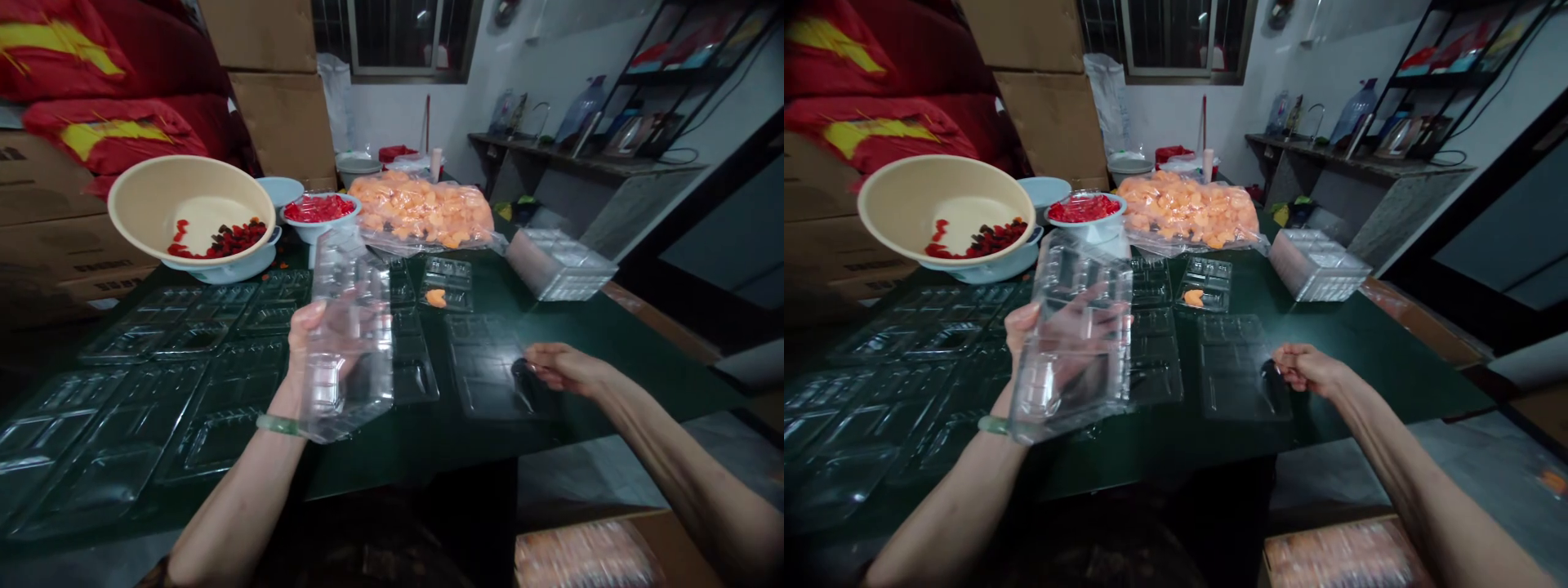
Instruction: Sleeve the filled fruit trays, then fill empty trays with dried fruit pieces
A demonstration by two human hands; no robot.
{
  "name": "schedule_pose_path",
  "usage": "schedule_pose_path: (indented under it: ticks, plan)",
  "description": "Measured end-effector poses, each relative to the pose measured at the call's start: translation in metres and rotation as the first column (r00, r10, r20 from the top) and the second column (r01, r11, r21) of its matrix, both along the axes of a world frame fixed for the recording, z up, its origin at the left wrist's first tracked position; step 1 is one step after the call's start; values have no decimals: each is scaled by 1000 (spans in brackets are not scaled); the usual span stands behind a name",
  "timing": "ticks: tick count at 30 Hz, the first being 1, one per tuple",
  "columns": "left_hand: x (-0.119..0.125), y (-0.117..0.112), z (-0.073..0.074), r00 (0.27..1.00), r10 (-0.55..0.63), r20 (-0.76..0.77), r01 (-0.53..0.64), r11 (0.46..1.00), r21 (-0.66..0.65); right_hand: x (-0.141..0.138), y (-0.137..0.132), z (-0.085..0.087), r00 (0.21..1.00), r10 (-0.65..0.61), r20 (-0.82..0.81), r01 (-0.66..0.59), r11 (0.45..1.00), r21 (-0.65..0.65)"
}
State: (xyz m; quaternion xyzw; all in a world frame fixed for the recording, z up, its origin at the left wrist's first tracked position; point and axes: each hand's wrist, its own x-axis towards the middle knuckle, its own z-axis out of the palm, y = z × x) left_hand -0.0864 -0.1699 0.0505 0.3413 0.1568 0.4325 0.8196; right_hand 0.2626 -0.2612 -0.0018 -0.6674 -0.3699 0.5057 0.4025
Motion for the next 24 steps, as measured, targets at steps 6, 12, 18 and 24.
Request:
schedule_pose_path:
  ticks: [6, 12, 18, 24]
  plan:
    - [16, -5, -9, 990, -122, 66, 128, 988, -85, -13, 59, -11, 977, 69, 204, -8, 957, -289]
    - [42, -17, -13, 997, -79, 27, 80, 995, -66, -52, 47, 39, 915, -53, 399, 75, 996, -39]
    - [73, -49, -10, 989, -148, 25, 149, 986, -71, -147, -2, 85, 898, 439, 17, -414, 833, 368]
    - [75, -52, -20, 975, -222, -16, 223, 975, 13, -154, 6, 64, 851, 496, -173, -398, 823, 405]
